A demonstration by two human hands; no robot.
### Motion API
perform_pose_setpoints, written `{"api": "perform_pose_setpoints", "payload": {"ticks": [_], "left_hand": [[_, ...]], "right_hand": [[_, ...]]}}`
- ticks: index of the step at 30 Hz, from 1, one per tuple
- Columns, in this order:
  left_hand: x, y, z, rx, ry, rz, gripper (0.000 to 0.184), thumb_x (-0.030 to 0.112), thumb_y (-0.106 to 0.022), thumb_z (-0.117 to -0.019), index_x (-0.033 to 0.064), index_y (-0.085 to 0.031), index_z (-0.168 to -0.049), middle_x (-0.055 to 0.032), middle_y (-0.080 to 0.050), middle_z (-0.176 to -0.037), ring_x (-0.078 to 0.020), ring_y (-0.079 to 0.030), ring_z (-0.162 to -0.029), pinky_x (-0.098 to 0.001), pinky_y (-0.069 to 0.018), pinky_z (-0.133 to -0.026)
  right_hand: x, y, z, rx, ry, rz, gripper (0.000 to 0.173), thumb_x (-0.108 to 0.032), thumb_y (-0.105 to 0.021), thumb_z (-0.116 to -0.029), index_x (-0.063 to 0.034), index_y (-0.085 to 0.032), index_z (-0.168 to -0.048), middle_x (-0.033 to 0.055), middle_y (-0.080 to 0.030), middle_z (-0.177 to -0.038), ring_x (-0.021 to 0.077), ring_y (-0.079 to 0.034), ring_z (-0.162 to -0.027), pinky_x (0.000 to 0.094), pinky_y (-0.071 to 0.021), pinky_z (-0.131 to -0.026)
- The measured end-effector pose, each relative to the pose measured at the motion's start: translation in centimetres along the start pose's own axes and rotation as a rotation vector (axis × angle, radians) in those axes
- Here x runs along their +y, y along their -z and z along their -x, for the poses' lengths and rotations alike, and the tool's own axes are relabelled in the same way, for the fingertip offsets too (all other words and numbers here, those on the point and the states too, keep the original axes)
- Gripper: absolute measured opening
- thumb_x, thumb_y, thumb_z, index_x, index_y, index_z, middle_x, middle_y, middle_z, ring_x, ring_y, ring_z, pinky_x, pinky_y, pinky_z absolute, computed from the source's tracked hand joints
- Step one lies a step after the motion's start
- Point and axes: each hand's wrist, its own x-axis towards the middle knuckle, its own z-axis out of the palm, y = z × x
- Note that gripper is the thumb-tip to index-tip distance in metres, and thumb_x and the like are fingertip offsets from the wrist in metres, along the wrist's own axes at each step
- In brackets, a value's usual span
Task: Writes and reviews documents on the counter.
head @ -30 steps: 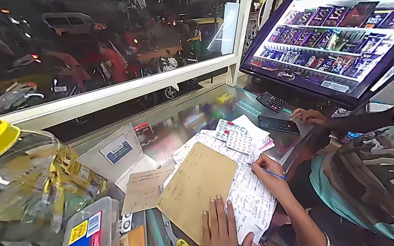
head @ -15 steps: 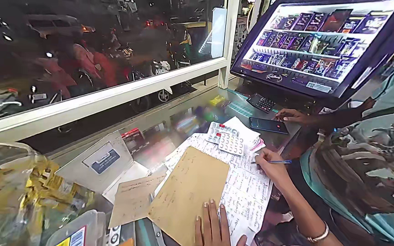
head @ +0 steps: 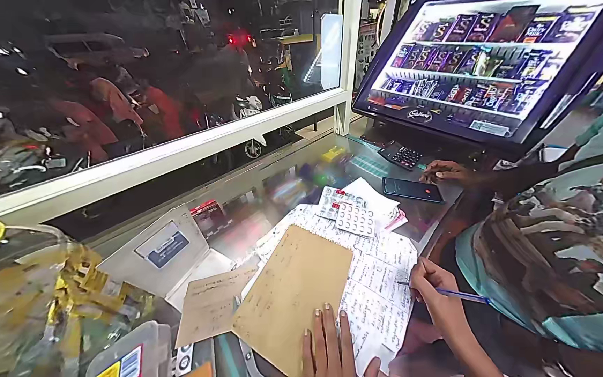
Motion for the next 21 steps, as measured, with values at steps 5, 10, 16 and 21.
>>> {"api": "perform_pose_setpoints", "payload": {"ticks": [5,10,16,21], "left_hand": [[0.0,0.0,0.0,-0.018,-0.005,0.011,0.076,0.063,-0.047,-0.0988,0.0034,-0.057,-0.145,-0.0248,-0.051,-0.150,-0.0442,-0.049,-0.139,-0.0610,-0.0370,-0.113],[-0.2,0.1,0.1,-0.031,-0.008,0.036,0.075,0.062,-0.048,-0.0987,0.0036,-0.056,-0.145,-0.0243,-0.050,-0.152,-0.0442,-0.048,-0.140,-0.0618,-0.0358,-0.113],[-0.5,0.0,0.3,-0.035,-0.021,0.066,0.078,0.063,-0.046,-0.0993,0.0023,-0.055,-0.147,-0.0259,-0.048,-0.152,-0.0456,-0.047,-0.141,-0.0614,-0.0354,-0.114],[-0.6,0.1,0.3,-0.039,-0.022,0.073,0.080,0.065,-0.047,-0.0982,0.0026,-0.054,-0.147,-0.0258,-0.047,-0.153,-0.0456,-0.045,-0.141,-0.0618,-0.0349,-0.114]], "right_hand": [[0.4,-0.2,0.5,-0.026,-0.039,-0.051,0.025,-0.007,-0.054,-0.0816,-0.0236,-0.047,-0.064,-0.0136,-0.047,-0.050,-0.0025,-0.046,-0.042,0.0142,-0.0379,-0.041],[0.4,-0.6,0.7,-0.021,-0.035,-0.037,0.025,-0.007,-0.054,-0.0814,-0.0232,-0.047,-0.064,-0.0129,-0.046,-0.050,-0.0023,-0.045,-0.042,0.0145,-0.0375,-0.041],[0.3,-0.8,0.9,-0.042,-0.024,-0.061,0.025,-0.006,-0.053,-0.0813,-0.0233,-0.047,-0.064,-0.0127,-0.050,-0.051,-0.0028,-0.047,-0.042,0.0138,-0.0375,-0.042],[0.3,-1.1,1.0,-0.057,-0.039,-0.065,0.025,-0.006,-0.054,-0.0818,-0.0229,-0.047,-0.064,-0.0124,-0.049,-0.051,-0.0027,-0.046,-0.042,0.0138,-0.0376,-0.042]]}}
